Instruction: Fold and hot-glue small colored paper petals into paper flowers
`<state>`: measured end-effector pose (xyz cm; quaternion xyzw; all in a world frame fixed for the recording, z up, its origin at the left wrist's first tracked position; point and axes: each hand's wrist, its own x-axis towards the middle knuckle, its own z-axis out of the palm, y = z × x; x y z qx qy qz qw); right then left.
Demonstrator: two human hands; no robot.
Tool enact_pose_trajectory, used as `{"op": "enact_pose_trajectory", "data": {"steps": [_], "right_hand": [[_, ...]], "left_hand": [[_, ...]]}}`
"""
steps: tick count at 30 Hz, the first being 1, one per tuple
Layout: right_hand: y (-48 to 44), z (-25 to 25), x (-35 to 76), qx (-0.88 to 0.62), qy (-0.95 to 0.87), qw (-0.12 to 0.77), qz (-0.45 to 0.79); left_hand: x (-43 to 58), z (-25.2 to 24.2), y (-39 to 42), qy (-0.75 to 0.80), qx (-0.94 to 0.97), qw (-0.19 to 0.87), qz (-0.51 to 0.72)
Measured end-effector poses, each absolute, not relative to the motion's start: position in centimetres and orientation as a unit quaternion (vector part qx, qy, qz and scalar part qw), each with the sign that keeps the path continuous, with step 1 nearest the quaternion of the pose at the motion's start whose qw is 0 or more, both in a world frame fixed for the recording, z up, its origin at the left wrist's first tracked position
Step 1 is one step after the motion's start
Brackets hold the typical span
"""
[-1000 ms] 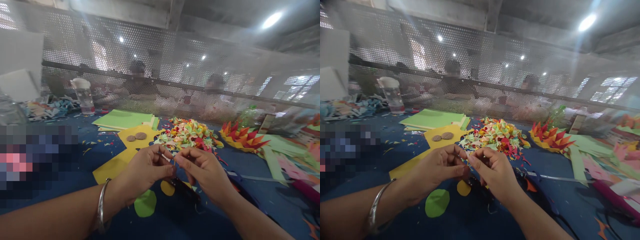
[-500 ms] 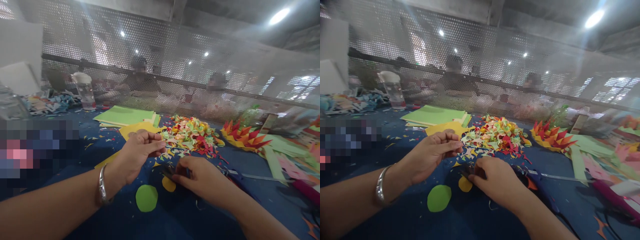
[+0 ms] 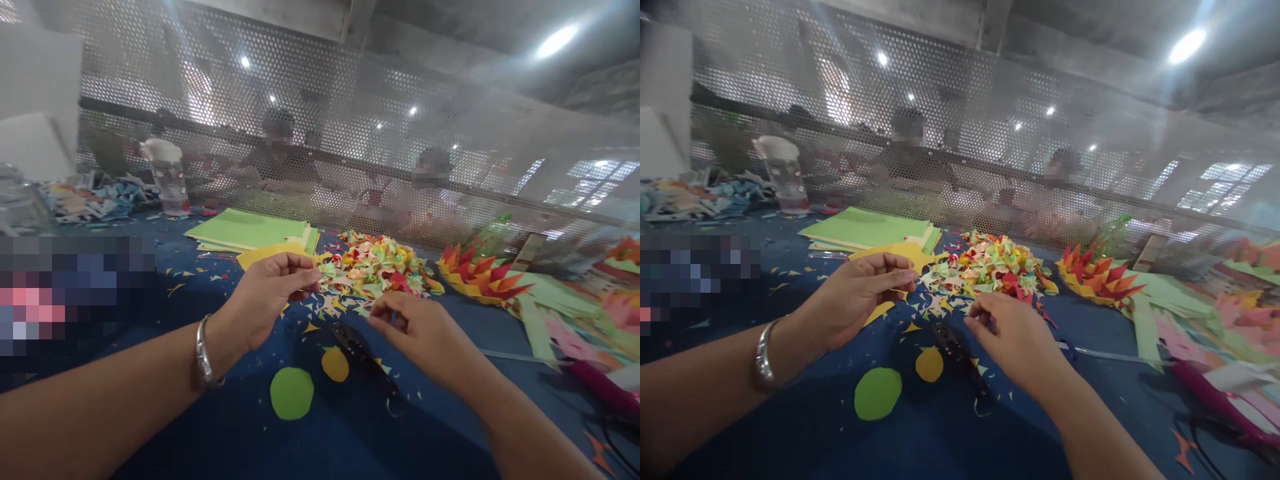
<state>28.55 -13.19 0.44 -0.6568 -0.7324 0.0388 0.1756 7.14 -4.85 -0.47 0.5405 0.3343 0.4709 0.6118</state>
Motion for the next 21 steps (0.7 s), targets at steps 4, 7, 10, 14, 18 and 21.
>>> {"op": "enact_pose_trajectory", "data": {"steps": [4, 7, 10, 14, 18, 21], "right_hand": [[-12.8, 0.6, 29.1, -0.664, -0.736, 0.128, -0.002], [-11.6, 1.1, 29.1, -0.665, -0.741, 0.089, -0.022], [-9.4, 1.7, 29.0, -0.656, -0.753, 0.042, -0.034], [-6.4, 1.4, 28.8, -0.645, -0.762, -0.043, -0.031], [-4.7, 0.8, 28.3, -0.637, -0.764, -0.099, -0.028], [-4.3, 0.8, 28.1, -0.633, -0.765, -0.114, -0.027]], "left_hand": [[7.4, -0.7, -5.0, 0.352, 0.541, 0.615, 0.452], [7.3, -1.0, -4.6, 0.354, 0.541, 0.609, 0.459], [7.1, -1.0, -3.9, 0.365, 0.521, 0.612, 0.47], [6.9, -0.9, -3.5, 0.364, 0.515, 0.614, 0.475], [6.8, -0.7, -3.7, 0.36, 0.519, 0.611, 0.477], [6.8, -0.6, -3.8, 0.365, 0.514, 0.614, 0.474]]}}
